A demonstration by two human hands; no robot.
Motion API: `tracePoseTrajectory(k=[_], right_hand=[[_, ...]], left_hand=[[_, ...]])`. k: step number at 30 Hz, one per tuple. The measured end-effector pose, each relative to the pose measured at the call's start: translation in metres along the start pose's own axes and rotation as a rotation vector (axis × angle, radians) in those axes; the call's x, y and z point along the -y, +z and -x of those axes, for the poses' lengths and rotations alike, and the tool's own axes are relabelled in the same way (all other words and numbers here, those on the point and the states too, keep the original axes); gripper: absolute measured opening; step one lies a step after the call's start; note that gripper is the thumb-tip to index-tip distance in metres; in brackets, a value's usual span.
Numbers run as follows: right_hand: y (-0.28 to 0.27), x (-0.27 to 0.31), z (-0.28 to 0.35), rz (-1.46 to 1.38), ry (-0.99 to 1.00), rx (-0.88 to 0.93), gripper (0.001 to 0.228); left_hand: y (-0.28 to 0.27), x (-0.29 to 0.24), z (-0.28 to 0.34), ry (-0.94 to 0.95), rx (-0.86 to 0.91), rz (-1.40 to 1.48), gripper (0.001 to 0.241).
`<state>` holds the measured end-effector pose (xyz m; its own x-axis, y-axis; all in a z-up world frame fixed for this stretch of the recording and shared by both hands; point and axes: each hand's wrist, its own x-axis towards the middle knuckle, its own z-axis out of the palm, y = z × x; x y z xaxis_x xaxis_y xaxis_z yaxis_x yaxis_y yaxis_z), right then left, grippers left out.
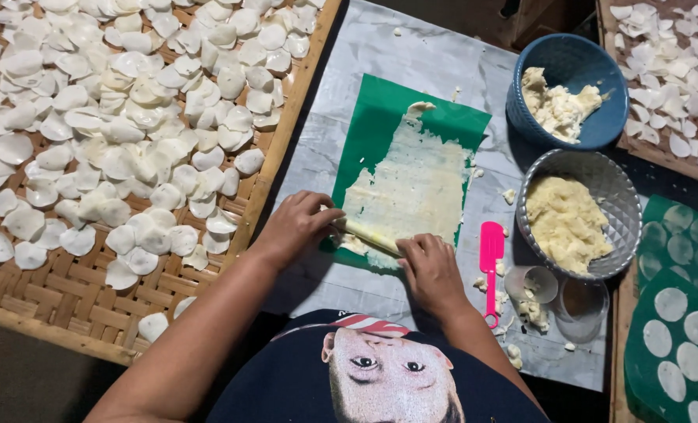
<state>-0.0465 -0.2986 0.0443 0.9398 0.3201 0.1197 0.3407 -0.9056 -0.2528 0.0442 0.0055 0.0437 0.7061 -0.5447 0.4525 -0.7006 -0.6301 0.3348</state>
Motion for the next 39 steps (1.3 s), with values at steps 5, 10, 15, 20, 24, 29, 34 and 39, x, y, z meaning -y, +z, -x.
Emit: tracePoseTrajectory(k=[5, 10, 15, 20, 24, 29, 34, 39], right_hand=[[0.006, 0.003, -0.003, -0.024, 0.0, -0.003, 0.034], [0.0, 0.003, -0.007, 0.012, -0.025, -0.048, 0.032], [-0.005, 0.007, 0.007, -0.017, -0.054, -0.019, 0.036], [0.019, 0.005, -0.001, -0.162, 0.013, -0.087, 0.019], [0.029, 0.008, -0.018, -0.054, 0.247, -0.296, 0.033], [0.022, 0.036, -0.017, 0.154, 0.36, -0.094, 0.05], [0.018, 0.034, -0.025, 0.161, 0.436, 0.157, 0.065], [0.003, 0.03, -0.054, 0.117, 0.524, 0.258, 0.066]], left_hand=[[0.01, 0.013, 0.007, -0.005, 0.015, -0.057, 0.03], [0.021, 0.015, 0.006, 0.046, -0.005, -0.188, 0.02], [0.001, -0.002, 0.024, 0.011, 0.088, -0.123, 0.015], [0.058, 0.012, 0.02, -0.191, 0.044, -0.011, 0.032], [0.042, -0.003, -0.008, -0.385, 0.118, 0.004, 0.061], [0.038, -0.015, 0.01, -0.379, 0.217, -0.066, 0.066], [0.039, -0.017, 0.012, -0.419, 0.303, -0.135, 0.066], [0.041, -0.008, -0.015, -0.497, 0.349, -0.112, 0.071]])
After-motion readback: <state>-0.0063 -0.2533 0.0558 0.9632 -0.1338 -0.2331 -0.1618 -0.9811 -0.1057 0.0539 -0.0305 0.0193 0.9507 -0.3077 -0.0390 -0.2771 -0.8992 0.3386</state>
